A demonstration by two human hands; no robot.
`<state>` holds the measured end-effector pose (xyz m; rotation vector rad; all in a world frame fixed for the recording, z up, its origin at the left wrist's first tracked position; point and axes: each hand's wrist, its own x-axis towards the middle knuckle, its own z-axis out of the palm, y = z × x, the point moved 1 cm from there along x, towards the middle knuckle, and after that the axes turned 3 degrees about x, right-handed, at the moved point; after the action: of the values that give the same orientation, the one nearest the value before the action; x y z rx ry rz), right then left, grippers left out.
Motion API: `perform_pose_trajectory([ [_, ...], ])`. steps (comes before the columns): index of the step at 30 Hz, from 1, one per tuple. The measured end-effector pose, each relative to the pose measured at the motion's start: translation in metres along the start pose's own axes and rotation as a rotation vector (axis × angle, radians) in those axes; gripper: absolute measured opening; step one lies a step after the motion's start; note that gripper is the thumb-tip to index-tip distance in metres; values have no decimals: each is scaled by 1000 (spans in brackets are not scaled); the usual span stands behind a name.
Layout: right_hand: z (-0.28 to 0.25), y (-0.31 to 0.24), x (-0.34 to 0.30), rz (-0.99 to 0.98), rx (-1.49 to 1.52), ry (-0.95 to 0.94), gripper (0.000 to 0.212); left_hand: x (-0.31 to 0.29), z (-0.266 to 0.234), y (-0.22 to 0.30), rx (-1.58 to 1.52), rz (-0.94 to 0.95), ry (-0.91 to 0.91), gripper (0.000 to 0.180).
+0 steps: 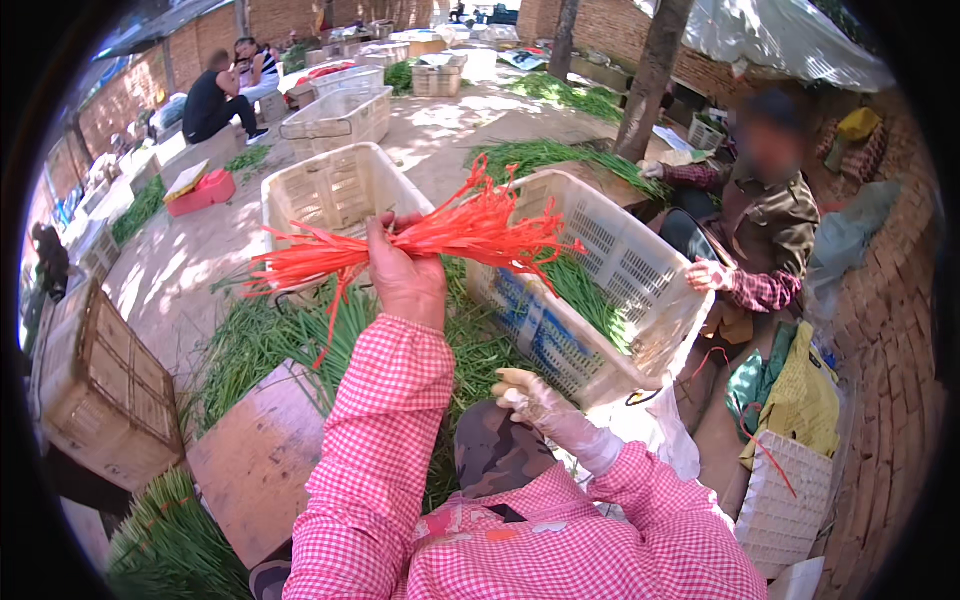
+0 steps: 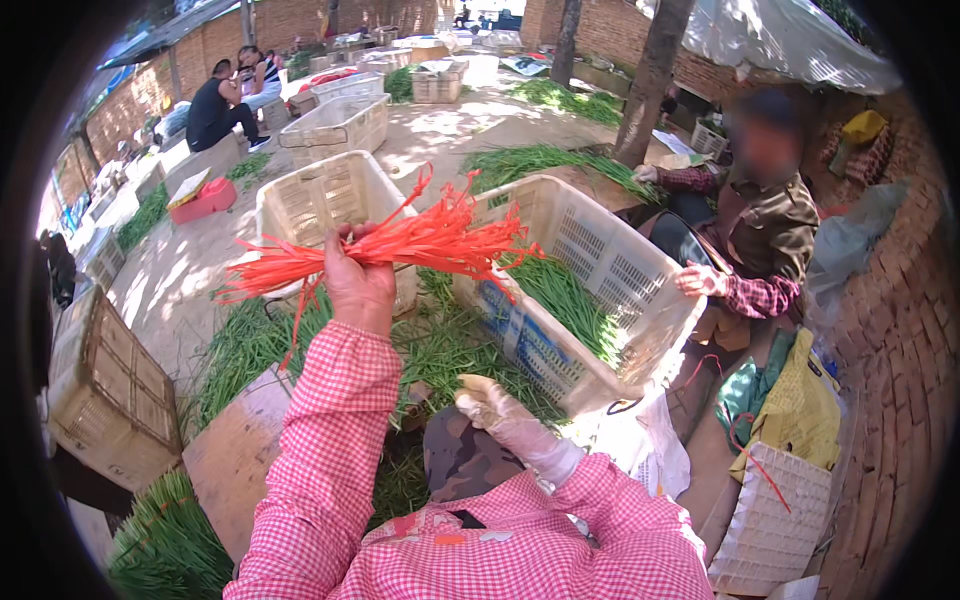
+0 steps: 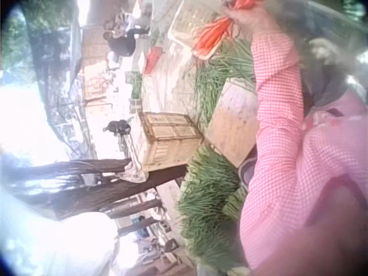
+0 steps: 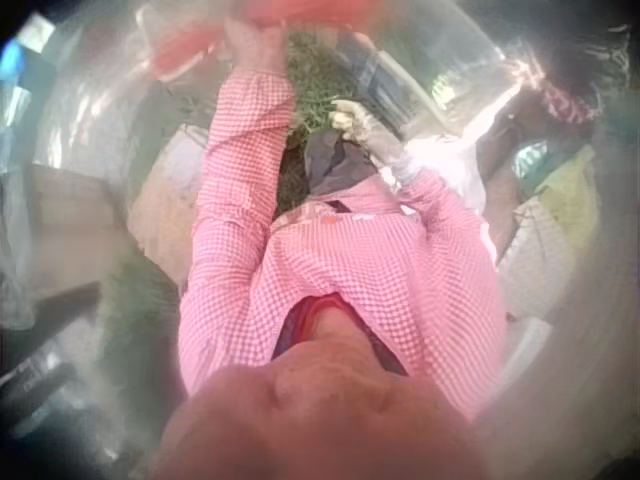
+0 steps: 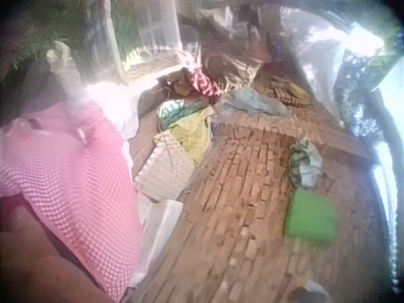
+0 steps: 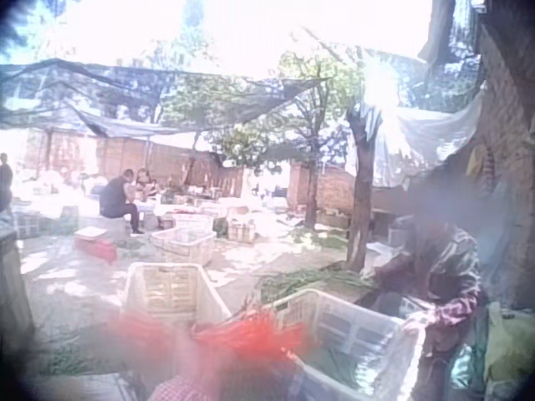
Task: The person bundles green stalks by hand, secures them with red rubber bands, and places the completed bunches into stacks.
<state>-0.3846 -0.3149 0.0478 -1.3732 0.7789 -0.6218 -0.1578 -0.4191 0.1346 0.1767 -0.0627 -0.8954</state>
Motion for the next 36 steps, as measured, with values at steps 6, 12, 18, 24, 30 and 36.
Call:
perform_pose_trajectory([
  [6, -19, -40, 70, -342, 734, 138, 44, -72, -54, -114, 476, -158, -166, 25],
  [12, -117, -15, 111, -203, 1247, 306, 15, -115, -84, -122, 1277, 117, -848, 52],
  [18, -265, -10, 81, -272, 920, 328, 21, -183, -112, -96, 1709, -266, -1291, 58],
  [24, -305, -6, 66, -225, 831, 474, 19, -170, -109, -96, 1548, -342, -1278, 41],
  [30, -317, 8, 67, -187, 865, 457, 16, -171, -111, -100, 1486, -375, -1237, 38],
  [36, -313, 8, 68, -171, 874, 462, 14, -169, -111, -95, 1473, -435, -1192, 39],
])
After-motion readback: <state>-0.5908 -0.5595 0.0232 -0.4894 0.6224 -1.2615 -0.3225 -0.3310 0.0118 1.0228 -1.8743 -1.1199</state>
